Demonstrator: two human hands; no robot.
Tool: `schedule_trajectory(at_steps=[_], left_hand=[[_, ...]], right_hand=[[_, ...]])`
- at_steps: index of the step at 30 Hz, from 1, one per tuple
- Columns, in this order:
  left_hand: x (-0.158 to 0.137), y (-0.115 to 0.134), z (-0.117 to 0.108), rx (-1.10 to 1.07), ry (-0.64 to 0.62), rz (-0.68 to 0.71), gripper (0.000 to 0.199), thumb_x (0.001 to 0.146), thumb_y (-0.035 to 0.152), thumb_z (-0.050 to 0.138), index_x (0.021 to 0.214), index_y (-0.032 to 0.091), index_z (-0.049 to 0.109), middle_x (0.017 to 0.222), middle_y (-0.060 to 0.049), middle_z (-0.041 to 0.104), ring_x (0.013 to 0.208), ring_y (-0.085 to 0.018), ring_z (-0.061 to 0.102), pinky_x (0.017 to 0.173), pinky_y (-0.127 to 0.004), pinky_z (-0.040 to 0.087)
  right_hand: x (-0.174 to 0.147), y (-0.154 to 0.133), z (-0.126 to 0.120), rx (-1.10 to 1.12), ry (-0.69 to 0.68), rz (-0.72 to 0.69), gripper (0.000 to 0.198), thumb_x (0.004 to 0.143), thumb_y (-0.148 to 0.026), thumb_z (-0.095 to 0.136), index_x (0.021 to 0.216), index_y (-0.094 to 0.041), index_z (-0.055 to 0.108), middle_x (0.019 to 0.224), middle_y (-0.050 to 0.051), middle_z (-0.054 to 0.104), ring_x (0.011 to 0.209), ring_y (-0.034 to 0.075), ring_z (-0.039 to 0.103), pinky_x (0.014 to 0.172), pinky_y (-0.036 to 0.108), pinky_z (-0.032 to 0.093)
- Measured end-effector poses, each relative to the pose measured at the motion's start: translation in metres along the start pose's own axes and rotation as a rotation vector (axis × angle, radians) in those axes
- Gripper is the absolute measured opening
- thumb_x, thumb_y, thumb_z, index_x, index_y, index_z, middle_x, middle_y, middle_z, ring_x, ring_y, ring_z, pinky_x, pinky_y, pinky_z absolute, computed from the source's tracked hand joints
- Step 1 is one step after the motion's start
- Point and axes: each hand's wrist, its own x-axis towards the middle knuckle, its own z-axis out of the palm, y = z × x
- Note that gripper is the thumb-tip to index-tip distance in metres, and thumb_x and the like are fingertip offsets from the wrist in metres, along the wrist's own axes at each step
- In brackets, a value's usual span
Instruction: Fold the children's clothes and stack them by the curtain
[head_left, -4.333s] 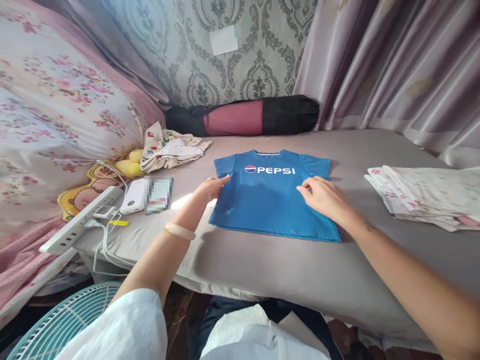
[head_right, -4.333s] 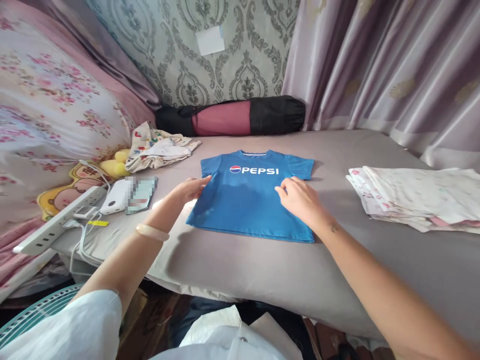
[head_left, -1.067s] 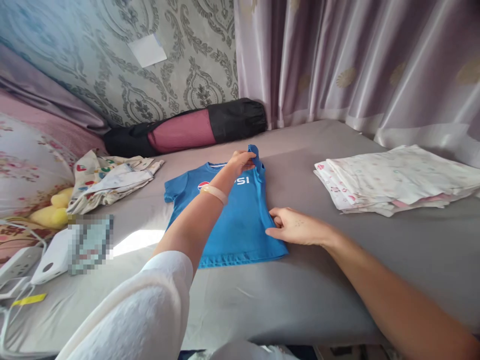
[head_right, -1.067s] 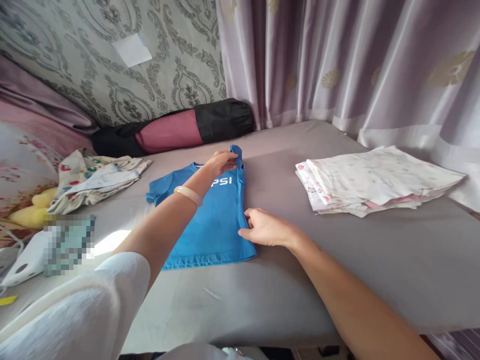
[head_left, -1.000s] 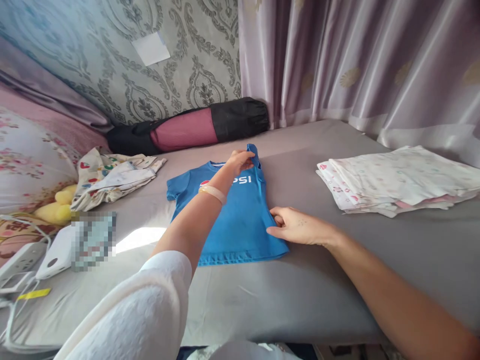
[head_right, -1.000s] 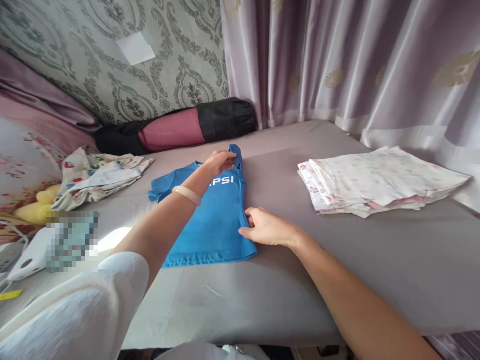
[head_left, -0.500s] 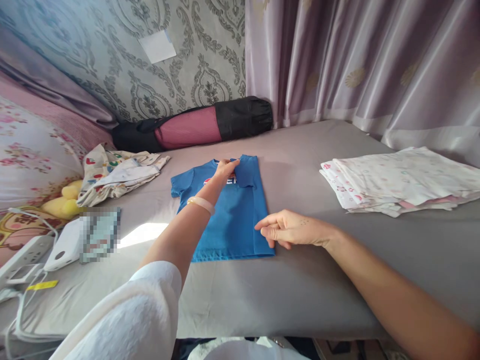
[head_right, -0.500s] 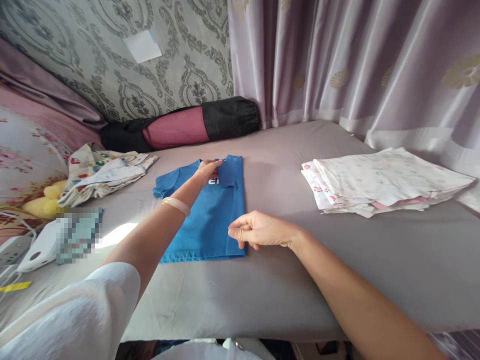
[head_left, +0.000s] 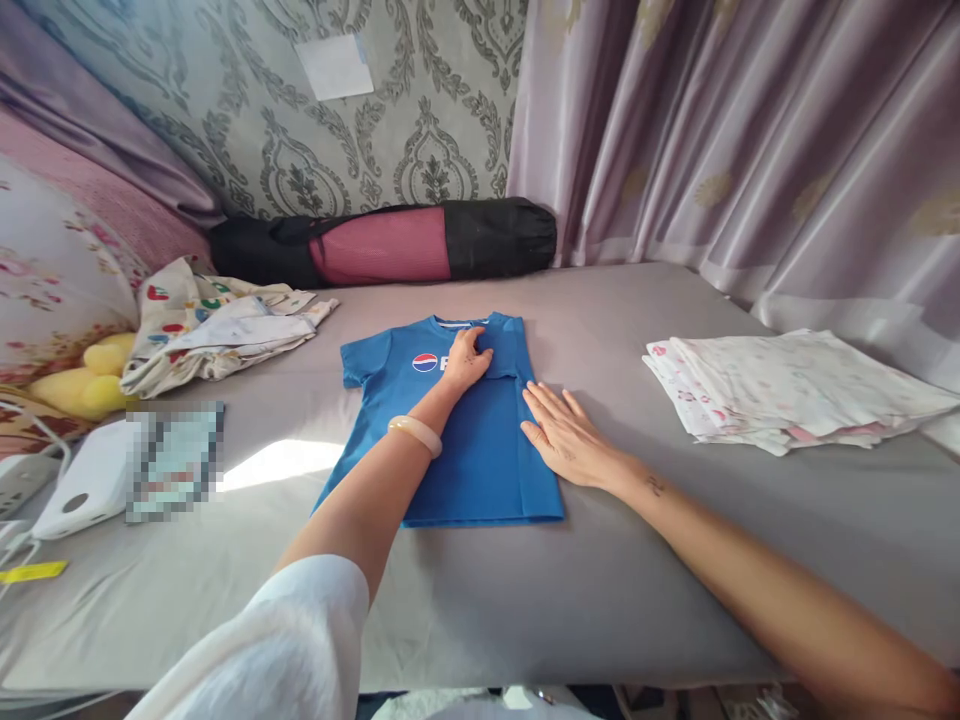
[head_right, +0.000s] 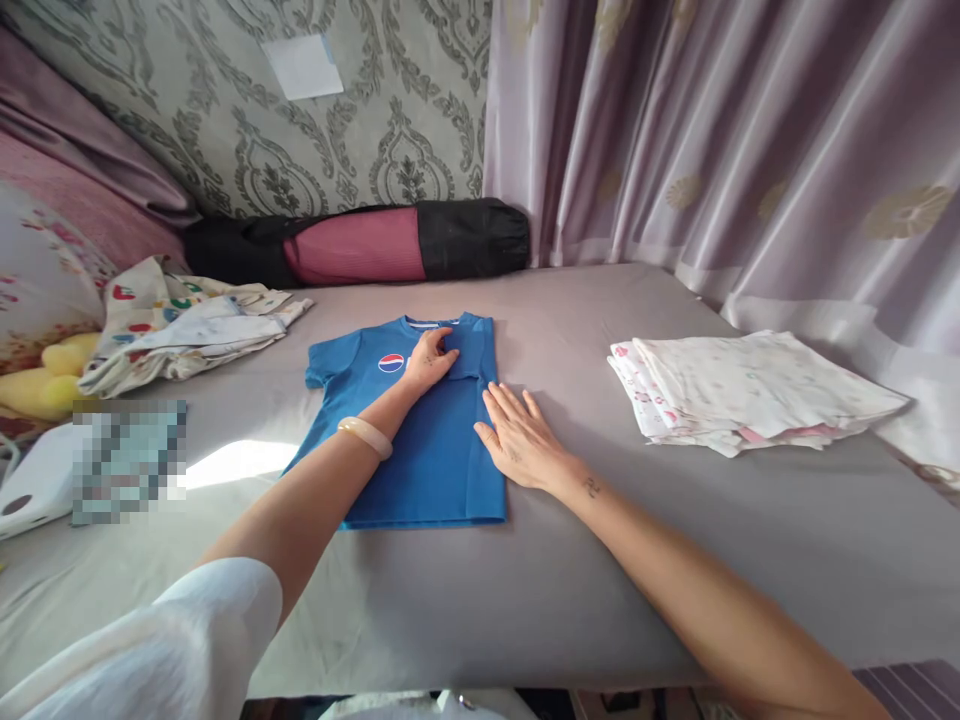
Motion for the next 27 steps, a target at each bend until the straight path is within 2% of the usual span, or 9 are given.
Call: schedule_trajectory(at_steps=[7, 10, 18, 22, 27], left_hand=[[0.000, -0.005, 0.008, 0.060, 0.038, 0.110, 0.053, 0.075, 0.014, 0.062, 0.127, 0.017, 0.058, 0.128, -0.014, 0.058, 0.123, -0.032, 0.052, 0.107, -0.048, 0.041], [0.000, -0.007, 0.010, 0.069, 0.039, 0.105, 0.053, 0.077, 0.015, 0.060, 0.130, 0.015, 0.055, 0.132, -0.016, 0.056, 0.127, -0.033, 0.050, 0.107, -0.048, 0.041], [-0.001, -0.010, 0.012, 0.028, 0.050, 0.112, 0.058, 0.076, 0.015, 0.059, 0.134, 0.019, 0.052, 0.137, -0.015, 0.053, 0.130, -0.033, 0.047, 0.107, -0.051, 0.041], [-0.002, -0.007, 0.012, 0.034, 0.049, 0.097, 0.060, 0.076, 0.016, 0.059, 0.135, 0.014, 0.051, 0.139, -0.018, 0.052, 0.130, -0.034, 0.047, 0.108, -0.051, 0.040], [-0.002, -0.006, 0.011, 0.013, 0.062, 0.090, 0.059, 0.076, 0.016, 0.059, 0.134, 0.019, 0.052, 0.138, -0.015, 0.054, 0.130, -0.032, 0.048, 0.109, -0.050, 0.040]], right_hand=[[0.052, 0.020, 0.001, -0.041, 0.016, 0.067, 0.074, 0.100, -0.053, 0.007, 0.156, -0.008, 0.025, 0.163, 0.012, 0.019, 0.151, 0.024, 0.013, 0.123, 0.050, 0.009], [0.077, 0.027, -0.001, -0.049, 0.034, 0.101, 0.073, 0.100, -0.051, 0.008, 0.155, -0.008, 0.027, 0.163, 0.012, 0.020, 0.151, 0.024, 0.015, 0.122, 0.051, 0.010], [0.139, 0.045, -0.010, -0.041, 0.048, 0.225, 0.068, 0.100, -0.046, 0.010, 0.155, -0.010, 0.028, 0.163, 0.011, 0.019, 0.151, 0.025, 0.015, 0.121, 0.052, 0.012], [0.156, 0.055, -0.008, -0.075, 0.106, 0.253, 0.067, 0.101, -0.043, 0.014, 0.155, -0.006, 0.027, 0.163, 0.013, 0.022, 0.151, 0.025, 0.016, 0.121, 0.052, 0.011], [0.159, 0.056, -0.010, -0.074, 0.107, 0.261, 0.065, 0.101, -0.043, 0.016, 0.154, -0.008, 0.028, 0.163, 0.013, 0.022, 0.151, 0.026, 0.017, 0.121, 0.052, 0.011]])
